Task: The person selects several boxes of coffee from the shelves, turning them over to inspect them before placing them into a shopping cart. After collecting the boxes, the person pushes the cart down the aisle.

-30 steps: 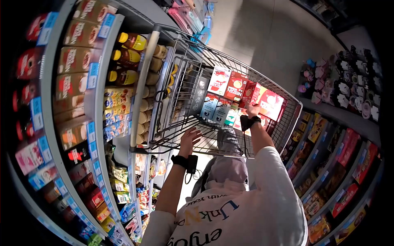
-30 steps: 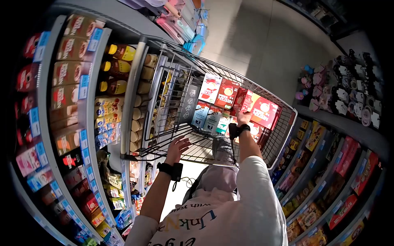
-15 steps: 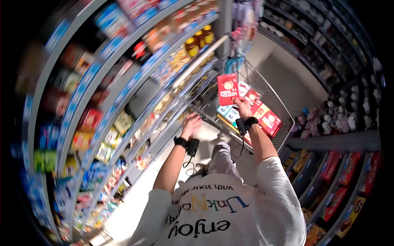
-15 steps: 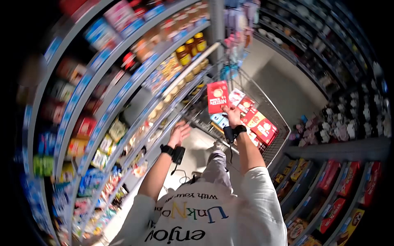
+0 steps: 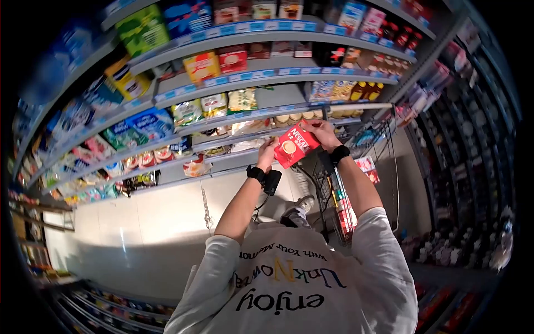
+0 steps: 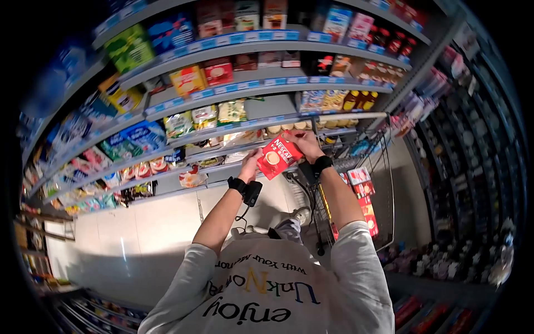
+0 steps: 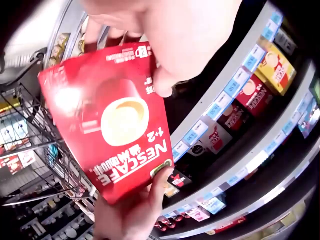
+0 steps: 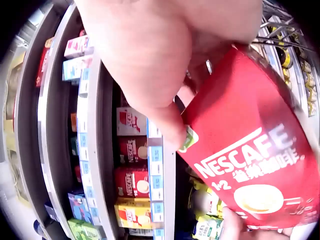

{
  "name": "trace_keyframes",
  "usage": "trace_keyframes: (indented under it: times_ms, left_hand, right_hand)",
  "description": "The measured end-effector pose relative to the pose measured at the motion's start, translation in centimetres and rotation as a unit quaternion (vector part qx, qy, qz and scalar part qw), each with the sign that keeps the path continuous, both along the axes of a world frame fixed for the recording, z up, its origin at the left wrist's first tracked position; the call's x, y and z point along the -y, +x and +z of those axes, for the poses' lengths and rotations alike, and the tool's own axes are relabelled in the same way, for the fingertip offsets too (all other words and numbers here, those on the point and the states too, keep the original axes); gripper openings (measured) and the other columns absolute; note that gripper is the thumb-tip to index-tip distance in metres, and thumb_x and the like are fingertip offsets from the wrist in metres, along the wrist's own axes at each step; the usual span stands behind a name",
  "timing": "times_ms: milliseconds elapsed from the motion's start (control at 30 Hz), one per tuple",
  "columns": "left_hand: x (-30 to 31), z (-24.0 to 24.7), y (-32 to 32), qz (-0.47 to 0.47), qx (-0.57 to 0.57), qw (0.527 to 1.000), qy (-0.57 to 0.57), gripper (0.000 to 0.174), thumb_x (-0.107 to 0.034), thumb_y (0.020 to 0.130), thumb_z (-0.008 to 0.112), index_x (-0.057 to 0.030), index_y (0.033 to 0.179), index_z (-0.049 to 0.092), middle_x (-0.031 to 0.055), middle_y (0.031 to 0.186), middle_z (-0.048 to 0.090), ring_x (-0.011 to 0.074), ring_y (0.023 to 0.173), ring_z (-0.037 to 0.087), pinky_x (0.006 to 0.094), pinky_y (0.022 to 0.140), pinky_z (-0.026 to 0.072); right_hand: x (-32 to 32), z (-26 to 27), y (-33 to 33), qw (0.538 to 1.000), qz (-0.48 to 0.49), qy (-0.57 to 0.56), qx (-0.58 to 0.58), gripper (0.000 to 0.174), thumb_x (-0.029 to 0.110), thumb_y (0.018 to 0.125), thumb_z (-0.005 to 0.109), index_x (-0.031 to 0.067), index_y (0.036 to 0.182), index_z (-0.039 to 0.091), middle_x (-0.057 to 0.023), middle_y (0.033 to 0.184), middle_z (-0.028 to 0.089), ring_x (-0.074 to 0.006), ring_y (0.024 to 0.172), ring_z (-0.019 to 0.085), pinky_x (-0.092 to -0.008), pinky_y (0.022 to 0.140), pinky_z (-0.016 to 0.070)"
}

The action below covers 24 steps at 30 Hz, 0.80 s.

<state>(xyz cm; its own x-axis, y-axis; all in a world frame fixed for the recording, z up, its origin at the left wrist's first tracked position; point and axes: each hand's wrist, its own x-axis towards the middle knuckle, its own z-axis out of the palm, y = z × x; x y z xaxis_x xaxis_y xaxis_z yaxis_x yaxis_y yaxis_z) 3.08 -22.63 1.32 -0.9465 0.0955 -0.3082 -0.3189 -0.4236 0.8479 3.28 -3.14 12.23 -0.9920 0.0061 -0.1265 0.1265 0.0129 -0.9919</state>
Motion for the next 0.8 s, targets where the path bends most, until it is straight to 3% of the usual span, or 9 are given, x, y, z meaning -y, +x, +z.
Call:
trace_keyframes:
  times_ms: [133, 233, 333, 400, 467, 500, 533, 600, 800]
  left_hand:
    - [4.0, 1.2, 1.4, -0.094, 0.052, 0.994, -0.023, 0.041, -0.038, 0.083, 0.059, -0.009, 0.111, 0.052, 0.003, 0.1, 0.058, 0.0188, 0.094, 0.057, 0.0383, 0.08, 0.0476]
    - [5.0, 0.5, 1.0, -0.035, 0.075, 0.992, 0.097, 0.035, -0.033, 0.083, 0.059, -0.0087, 0.107, 0.051, 0.004, 0.105, 0.054, 0.0224, 0.096, 0.054, 0.0461, 0.078, 0.0494]
    - [4.9, 0.5, -0.2, 0.022, 0.091, 0.977, 0.189, 0.031, -0.029, 0.082, 0.061, -0.009, 0.103, 0.051, 0.0042, 0.103, 0.054, 0.0226, 0.095, 0.054, 0.0469, 0.078, 0.0495]
    - [4.6, 1.2, -1.1, 0.026, 0.092, 0.973, 0.208, 0.029, -0.027, 0.082, 0.062, -0.0097, 0.102, 0.051, 0.0043, 0.101, 0.055, 0.0214, 0.088, 0.056, 0.046, 0.077, 0.0501]
    - [4.6, 2.4, -1.5, -0.007, 0.056, 0.972, 0.227, 0.026, -0.027, 0.084, 0.058, -0.0116, 0.104, 0.05, 0.0027, 0.1, 0.057, 0.0205, 0.099, 0.054, 0.047, 0.089, 0.041]
    - [4.6, 3.7, -1.3, 0.006, 0.038, 0.971, 0.235, 0.019, -0.023, 0.084, 0.058, -0.0103, 0.098, 0.051, 0.0033, 0.088, 0.057, 0.0161, 0.073, 0.057, 0.0454, 0.078, 0.0484]
    - [4.8, 3.4, -1.8, 0.003, 0.039, 0.972, 0.233, 0.019, -0.023, 0.084, 0.058, -0.0103, 0.098, 0.051, 0.0033, 0.088, 0.057, 0.0161, 0.073, 0.057, 0.0454, 0.078, 0.0484]
    - [5.1, 3.9, -2.3, -0.033, 0.05, 0.947, 0.316, 0.017, -0.02, 0.085, 0.055, -0.0111, 0.099, 0.05, 0.0042, 0.1, 0.058, 0.0203, 0.098, 0.054, 0.0488, 0.089, 0.0398]
    - [5.1, 5.4, -2.2, 0.001, 0.048, 0.959, 0.279, 0.019, -0.02, 0.086, 0.054, -0.0101, 0.101, 0.049, 0.0065, 0.107, 0.056, 0.0213, 0.102, 0.053, 0.0497, 0.092, 0.0385]
  right_hand:
    - [2.5, 0.2, -2.3, 0.997, 0.005, 0.072, 0.01, 0.029, 0.028, 0.078, 0.066, 0.0027, 0.092, 0.062, -0.0029, 0.084, 0.063, -0.0118, 0.071, 0.058, -0.0256, 0.064, 0.0461]
    - [3.2, 0.0, -3.0, 0.992, 0.0, -0.106, 0.073, 0.053, 0.043, 0.084, 0.053, 0.0039, 0.12, 0.045, -0.0062, 0.108, 0.057, -0.0168, 0.093, 0.054, -0.0314, 0.076, 0.0429]
    - [4.9, -0.1, -2.0, 0.971, 0.046, -0.197, 0.13, 0.054, 0.047, 0.084, 0.05, 0.0062, 0.119, 0.045, -0.0054, 0.112, 0.054, -0.017, 0.095, 0.051, -0.0313, 0.076, 0.0415]
    - [6.0, -0.3, -1.6, 0.976, 0.054, -0.167, 0.13, 0.037, 0.042, 0.089, 0.045, 0.0142, 0.113, 0.05, -0.0011, 0.105, 0.054, -0.0143, 0.092, 0.05, -0.0319, 0.076, 0.039]
    - [6.2, -1.2, -2.0, 0.976, 0.031, -0.194, 0.089, 0.033, 0.041, 0.088, 0.048, 0.0162, 0.11, 0.051, 0.0017, 0.102, 0.056, -0.0116, 0.09, 0.051, -0.0308, 0.076, 0.0387]
    - [6.2, -1.0, -2.1, 0.976, 0.028, -0.195, 0.089, 0.033, 0.041, 0.088, 0.048, 0.0162, 0.11, 0.051, 0.0017, 0.102, 0.056, -0.0116, 0.09, 0.051, -0.0308, 0.076, 0.0387]
    - [6.1, -0.7, -2.3, 0.975, 0.027, -0.203, 0.088, 0.032, 0.041, 0.087, 0.05, 0.0164, 0.108, 0.052, 0.0026, 0.1, 0.057, -0.0108, 0.09, 0.051, -0.0303, 0.076, 0.0387]
    - [6.0, 0.0, -2.3, 0.973, 0.022, -0.213, 0.084, 0.032, 0.041, 0.087, 0.051, 0.0166, 0.107, 0.053, 0.0035, 0.098, 0.057, -0.0099, 0.089, 0.051, -0.0297, 0.076, 0.0386]
    - [6.9, 1.1, -2.3, 0.973, 0.012, -0.225, 0.055, 0.031, 0.039, 0.087, 0.051, 0.0155, 0.109, 0.053, 0.0025, 0.099, 0.058, -0.0111, 0.088, 0.053, -0.0288, 0.075, 0.0406]
